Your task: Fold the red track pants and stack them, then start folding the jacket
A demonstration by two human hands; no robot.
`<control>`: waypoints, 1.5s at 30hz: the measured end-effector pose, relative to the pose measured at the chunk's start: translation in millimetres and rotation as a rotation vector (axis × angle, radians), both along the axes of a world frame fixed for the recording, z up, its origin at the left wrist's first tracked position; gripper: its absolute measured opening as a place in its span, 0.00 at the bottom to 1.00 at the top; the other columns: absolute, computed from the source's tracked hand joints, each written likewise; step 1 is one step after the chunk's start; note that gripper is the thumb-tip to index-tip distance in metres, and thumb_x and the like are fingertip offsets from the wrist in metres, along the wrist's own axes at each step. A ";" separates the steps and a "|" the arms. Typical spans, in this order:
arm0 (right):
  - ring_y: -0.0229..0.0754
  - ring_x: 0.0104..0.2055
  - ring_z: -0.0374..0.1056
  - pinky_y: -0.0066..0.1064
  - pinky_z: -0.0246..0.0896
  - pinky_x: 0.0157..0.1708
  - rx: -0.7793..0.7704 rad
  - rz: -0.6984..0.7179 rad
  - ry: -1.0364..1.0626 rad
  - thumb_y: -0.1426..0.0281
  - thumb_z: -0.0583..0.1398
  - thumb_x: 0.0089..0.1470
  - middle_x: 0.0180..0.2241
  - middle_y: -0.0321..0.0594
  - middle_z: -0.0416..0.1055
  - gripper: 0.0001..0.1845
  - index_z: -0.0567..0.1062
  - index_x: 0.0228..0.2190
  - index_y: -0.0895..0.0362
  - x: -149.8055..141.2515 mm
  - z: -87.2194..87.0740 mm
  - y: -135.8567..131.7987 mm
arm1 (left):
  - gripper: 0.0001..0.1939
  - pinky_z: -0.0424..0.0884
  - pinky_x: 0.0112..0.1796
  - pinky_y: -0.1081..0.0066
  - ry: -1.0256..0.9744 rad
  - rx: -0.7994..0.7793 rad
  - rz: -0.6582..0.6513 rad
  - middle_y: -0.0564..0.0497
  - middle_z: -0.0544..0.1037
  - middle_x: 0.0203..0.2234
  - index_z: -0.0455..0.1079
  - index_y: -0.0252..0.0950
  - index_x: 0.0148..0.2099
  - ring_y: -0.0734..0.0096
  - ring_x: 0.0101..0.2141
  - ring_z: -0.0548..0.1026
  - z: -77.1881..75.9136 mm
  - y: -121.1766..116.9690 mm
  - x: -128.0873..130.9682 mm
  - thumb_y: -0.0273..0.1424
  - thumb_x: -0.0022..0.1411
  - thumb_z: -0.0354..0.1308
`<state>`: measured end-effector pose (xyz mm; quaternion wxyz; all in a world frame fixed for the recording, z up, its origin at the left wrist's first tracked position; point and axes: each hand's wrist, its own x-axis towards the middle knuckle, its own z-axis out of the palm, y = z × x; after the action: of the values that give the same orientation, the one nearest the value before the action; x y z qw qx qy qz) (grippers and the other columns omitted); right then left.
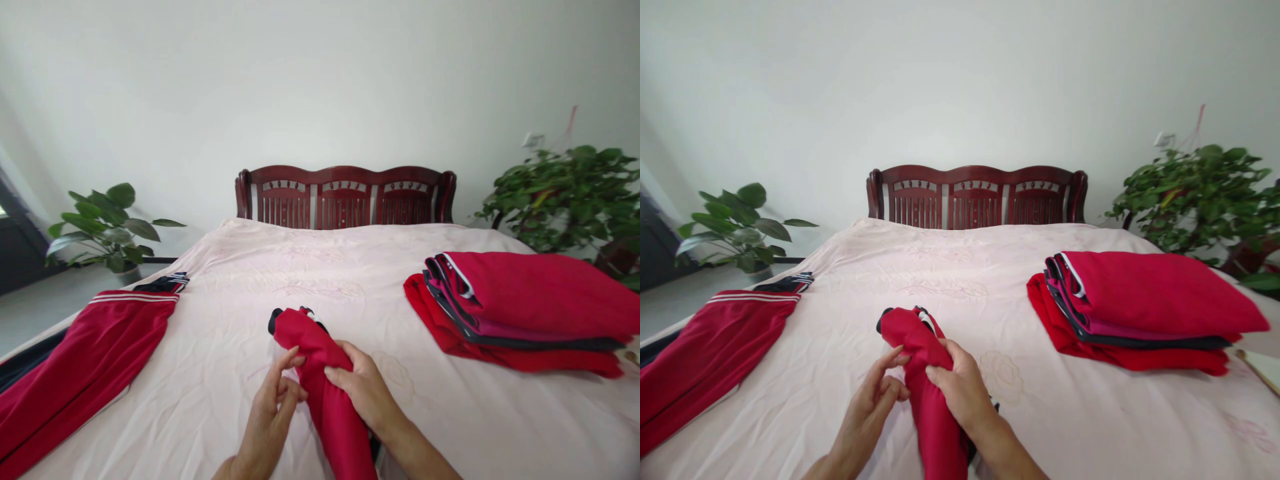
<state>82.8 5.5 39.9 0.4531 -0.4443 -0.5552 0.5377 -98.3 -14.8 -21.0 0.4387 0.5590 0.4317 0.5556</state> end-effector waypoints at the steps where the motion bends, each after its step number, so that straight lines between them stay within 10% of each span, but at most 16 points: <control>1: 0.48 0.43 0.73 0.37 0.65 0.44 -0.007 -0.003 0.026 0.70 0.61 0.47 0.43 0.41 0.78 0.22 0.74 0.46 0.58 0.8 1.2 0.7 | 0.23 0.75 0.39 0.67 -0.006 -0.003 0.005 0.46 0.75 0.48 0.62 0.43 0.62 0.75 0.29 0.75 1.0 0.3 -0.2 0.36 0.65 0.54; 23: 0.47 0.37 0.75 0.37 0.67 0.41 -0.183 -0.040 0.414 0.64 0.70 0.40 0.37 0.42 0.80 0.24 0.76 0.42 0.58 5.1 19.2 -2.1 | 0.37 0.69 0.53 0.58 -0.324 -0.270 -0.016 0.39 0.70 0.59 0.59 0.40 0.66 0.54 0.54 0.73 14.7 2.8 9.5 0.46 0.59 0.62; 37: 0.50 0.45 0.75 0.42 0.65 0.51 -0.186 0.003 0.497 0.63 0.71 0.41 0.44 0.44 0.79 0.27 0.76 0.45 0.56 8.2 19.4 -2.9 | 0.27 0.57 0.62 0.54 -0.651 -0.539 -0.525 0.43 0.72 0.59 0.68 0.36 0.61 0.54 0.60 0.67 12.4 4.6 6.3 0.47 0.67 0.51; 45: 0.51 0.42 0.76 0.44 0.66 0.50 -0.243 0.098 0.500 0.67 0.70 0.38 0.40 0.44 0.80 0.26 0.77 0.43 0.58 11.3 26.2 -1.8 | 0.27 0.57 0.63 0.52 -0.724 -0.504 -0.395 0.41 0.75 0.56 0.71 0.34 0.58 0.51 0.59 0.68 1.0 1.8 8.8 0.46 0.64 0.56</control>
<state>94.1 3.7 66.1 0.4928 -0.3213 -0.3787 0.7145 -89.6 -12.9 -20.0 0.7797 0.2772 0.2582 0.4985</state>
